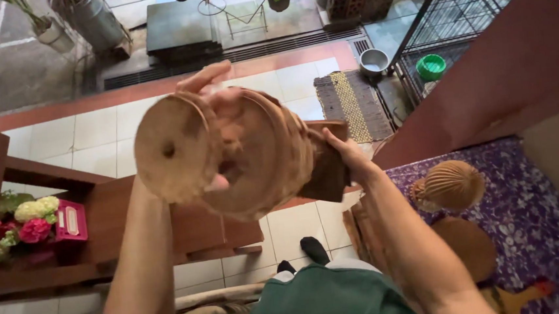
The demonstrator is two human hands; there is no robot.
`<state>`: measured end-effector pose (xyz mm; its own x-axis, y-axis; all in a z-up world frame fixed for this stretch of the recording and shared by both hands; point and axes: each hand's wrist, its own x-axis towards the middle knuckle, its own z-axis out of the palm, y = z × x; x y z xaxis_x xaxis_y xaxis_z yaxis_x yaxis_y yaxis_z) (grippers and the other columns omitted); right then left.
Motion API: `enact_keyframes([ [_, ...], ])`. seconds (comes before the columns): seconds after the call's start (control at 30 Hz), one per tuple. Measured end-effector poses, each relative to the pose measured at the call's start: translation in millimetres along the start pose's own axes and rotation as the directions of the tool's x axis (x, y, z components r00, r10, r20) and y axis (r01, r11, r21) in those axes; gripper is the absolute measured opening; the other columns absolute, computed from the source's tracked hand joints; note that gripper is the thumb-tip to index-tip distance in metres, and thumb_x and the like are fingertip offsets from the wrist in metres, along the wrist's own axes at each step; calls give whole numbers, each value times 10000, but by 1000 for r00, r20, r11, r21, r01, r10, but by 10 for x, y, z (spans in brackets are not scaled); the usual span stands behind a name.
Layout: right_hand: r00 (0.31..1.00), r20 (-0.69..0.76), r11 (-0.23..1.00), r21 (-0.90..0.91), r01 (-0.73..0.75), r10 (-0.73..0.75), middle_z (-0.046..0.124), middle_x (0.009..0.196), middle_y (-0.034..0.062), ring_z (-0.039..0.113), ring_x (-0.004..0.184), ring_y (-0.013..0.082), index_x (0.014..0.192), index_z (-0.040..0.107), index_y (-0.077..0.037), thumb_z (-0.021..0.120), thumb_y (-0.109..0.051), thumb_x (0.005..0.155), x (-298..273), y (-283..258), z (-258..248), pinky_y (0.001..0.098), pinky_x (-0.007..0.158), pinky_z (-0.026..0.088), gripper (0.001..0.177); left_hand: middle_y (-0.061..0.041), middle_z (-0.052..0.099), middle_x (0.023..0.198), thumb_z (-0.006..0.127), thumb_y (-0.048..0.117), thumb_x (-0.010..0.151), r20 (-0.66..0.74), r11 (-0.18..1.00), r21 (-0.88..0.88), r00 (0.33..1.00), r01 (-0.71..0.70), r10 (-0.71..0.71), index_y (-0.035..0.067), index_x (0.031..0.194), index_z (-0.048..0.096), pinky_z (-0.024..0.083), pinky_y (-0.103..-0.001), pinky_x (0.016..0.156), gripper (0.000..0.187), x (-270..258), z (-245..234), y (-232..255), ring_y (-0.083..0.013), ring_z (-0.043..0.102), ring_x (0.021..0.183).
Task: Dusting and cleaning several decorative wooden carvings and sculptures using a cloth, a brush, and a cleaning spray.
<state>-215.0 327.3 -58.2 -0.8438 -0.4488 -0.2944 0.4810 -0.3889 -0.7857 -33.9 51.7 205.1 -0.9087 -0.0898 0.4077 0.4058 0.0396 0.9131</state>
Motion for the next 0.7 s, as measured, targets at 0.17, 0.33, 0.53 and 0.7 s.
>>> enact_keyframes([
  [0.17,913,-338,866,-357,-351,231,738,874,130,707,753,190,975,687,60,539,-699,897,-13,-87,120,376,657,598,778,-14,614,1335,882,179,812,-64,996,81,997,-38,43,61,1404,530,554,-305,1033,699,-37,25,-143,-146,612,1202],
  [0.33,895,-375,895,-443,57,-242,716,963,132,603,794,235,1052,726,-5,727,-437,960,-83,101,-75,402,679,480,441,-25,626,1323,895,142,836,-126,985,164,989,-57,78,53,1409,537,549,-314,1059,682,-51,70,-348,-154,617,1206],
  [0.53,851,346,255,-849,463,-395,644,1411,165,598,1306,314,1315,663,-46,491,-20,914,-559,-29,412,467,1125,459,437,-39,640,1309,912,96,865,-197,964,256,973,-67,120,43,1415,546,542,-324,1090,663,-52,275,-613,-163,624,1212],
  [0.7,804,429,-202,-903,378,-411,535,1500,158,438,1445,375,1410,583,-68,492,-115,979,-1095,394,247,594,1199,251,443,-20,637,1310,903,104,837,-281,998,31,959,47,-37,63,1397,522,546,-318,1087,679,4,446,-677,-147,626,1214],
])
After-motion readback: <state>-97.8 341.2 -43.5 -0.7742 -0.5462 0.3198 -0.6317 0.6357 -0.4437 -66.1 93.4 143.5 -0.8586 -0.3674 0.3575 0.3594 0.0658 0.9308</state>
